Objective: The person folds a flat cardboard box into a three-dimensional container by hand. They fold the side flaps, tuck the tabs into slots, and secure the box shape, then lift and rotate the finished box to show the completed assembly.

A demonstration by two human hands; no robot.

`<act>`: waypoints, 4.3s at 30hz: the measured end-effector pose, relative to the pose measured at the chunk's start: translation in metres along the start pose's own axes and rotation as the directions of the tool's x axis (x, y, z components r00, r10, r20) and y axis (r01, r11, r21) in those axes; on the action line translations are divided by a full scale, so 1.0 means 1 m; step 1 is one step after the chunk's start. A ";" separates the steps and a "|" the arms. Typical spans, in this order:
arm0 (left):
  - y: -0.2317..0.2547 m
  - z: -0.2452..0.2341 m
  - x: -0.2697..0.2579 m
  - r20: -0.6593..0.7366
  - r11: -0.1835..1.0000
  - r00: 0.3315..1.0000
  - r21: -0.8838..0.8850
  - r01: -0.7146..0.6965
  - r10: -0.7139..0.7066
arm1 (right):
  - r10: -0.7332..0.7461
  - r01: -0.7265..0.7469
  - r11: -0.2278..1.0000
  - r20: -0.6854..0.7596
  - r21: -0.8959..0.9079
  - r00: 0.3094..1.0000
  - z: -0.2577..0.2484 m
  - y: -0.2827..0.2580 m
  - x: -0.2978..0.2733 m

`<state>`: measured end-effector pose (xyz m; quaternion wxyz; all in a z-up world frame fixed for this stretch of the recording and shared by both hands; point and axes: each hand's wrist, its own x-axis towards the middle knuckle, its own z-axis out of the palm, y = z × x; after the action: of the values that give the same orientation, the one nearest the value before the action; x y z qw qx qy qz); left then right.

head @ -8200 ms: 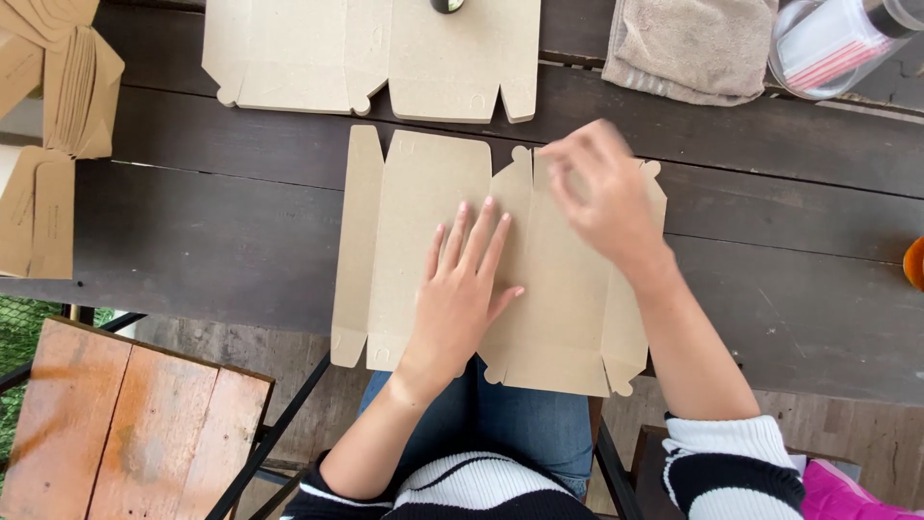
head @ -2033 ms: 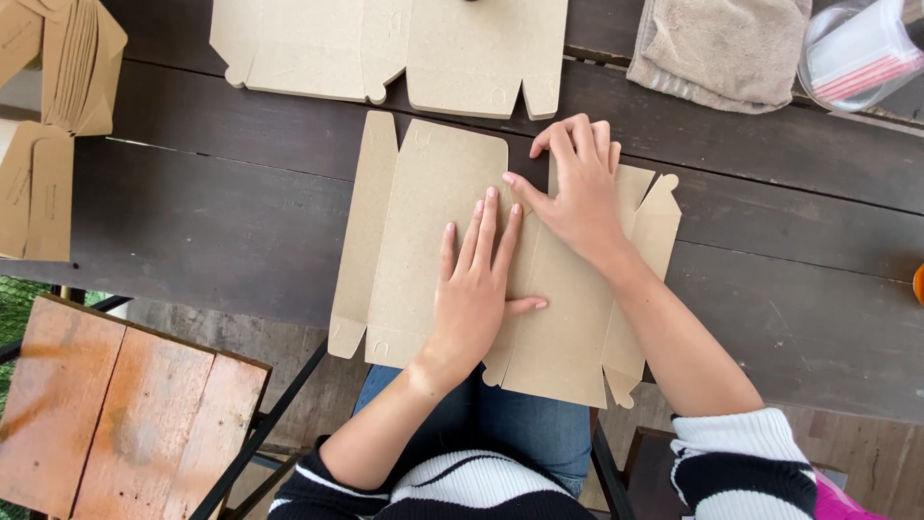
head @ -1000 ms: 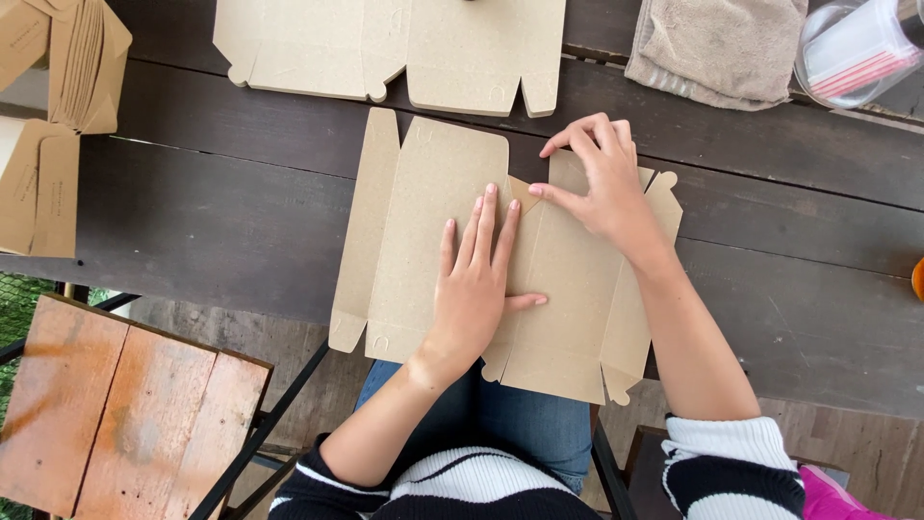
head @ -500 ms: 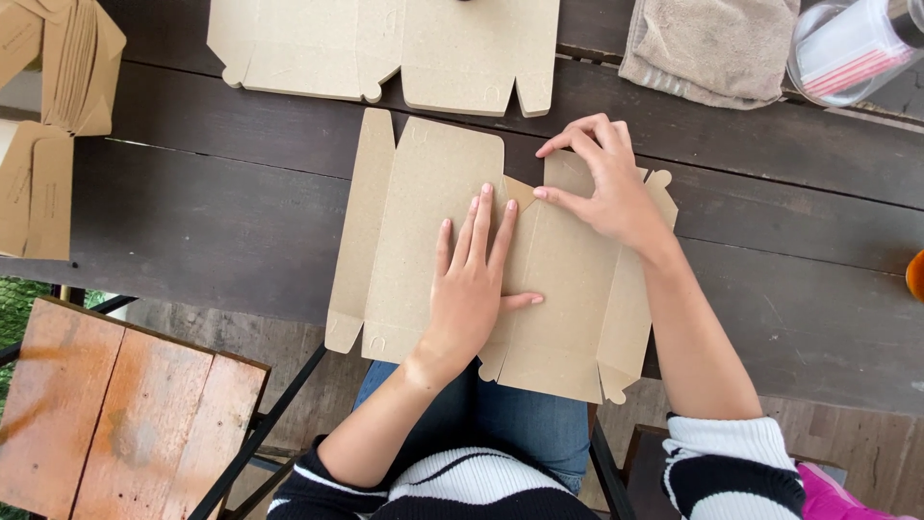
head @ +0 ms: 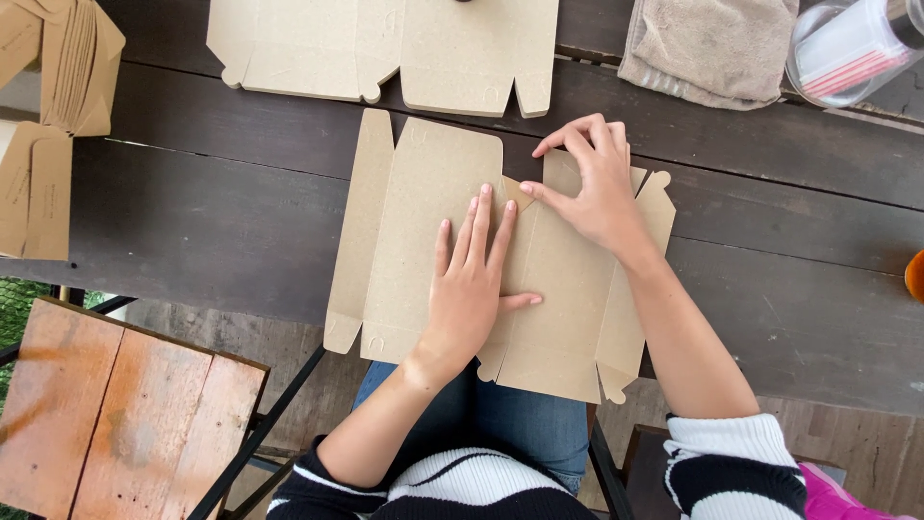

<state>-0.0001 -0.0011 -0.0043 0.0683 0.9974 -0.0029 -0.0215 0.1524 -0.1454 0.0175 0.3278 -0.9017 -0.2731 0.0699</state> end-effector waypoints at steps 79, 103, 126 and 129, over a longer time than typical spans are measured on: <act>-0.137 -0.027 0.012 -0.329 0.955 0.941 -0.246 -0.167 0.080 | -0.241 0.217 0.970 -0.298 -0.110 0.924 0.057 -0.048 0.017; -0.138 -0.024 0.012 -0.316 0.962 0.947 -0.233 -0.142 0.064 | -0.109 0.150 0.971 -0.219 0.184 0.970 0.051 -0.046 0.020; -0.137 -0.027 0.011 -0.317 0.969 0.948 -0.221 -0.110 0.036 | -0.288 0.343 0.903 -0.230 0.257 0.930 0.049 -0.073 0.010; -0.138 -0.026 0.010 -0.304 0.964 0.952 -0.243 -0.106 0.028 | -0.347 0.382 0.904 -0.193 0.191 0.918 0.047 -0.069 0.012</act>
<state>0.0110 0.1390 0.0017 0.1970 0.9713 -0.0239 0.1312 0.1169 -0.0693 0.0254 0.4552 -0.7942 -0.4012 -0.0321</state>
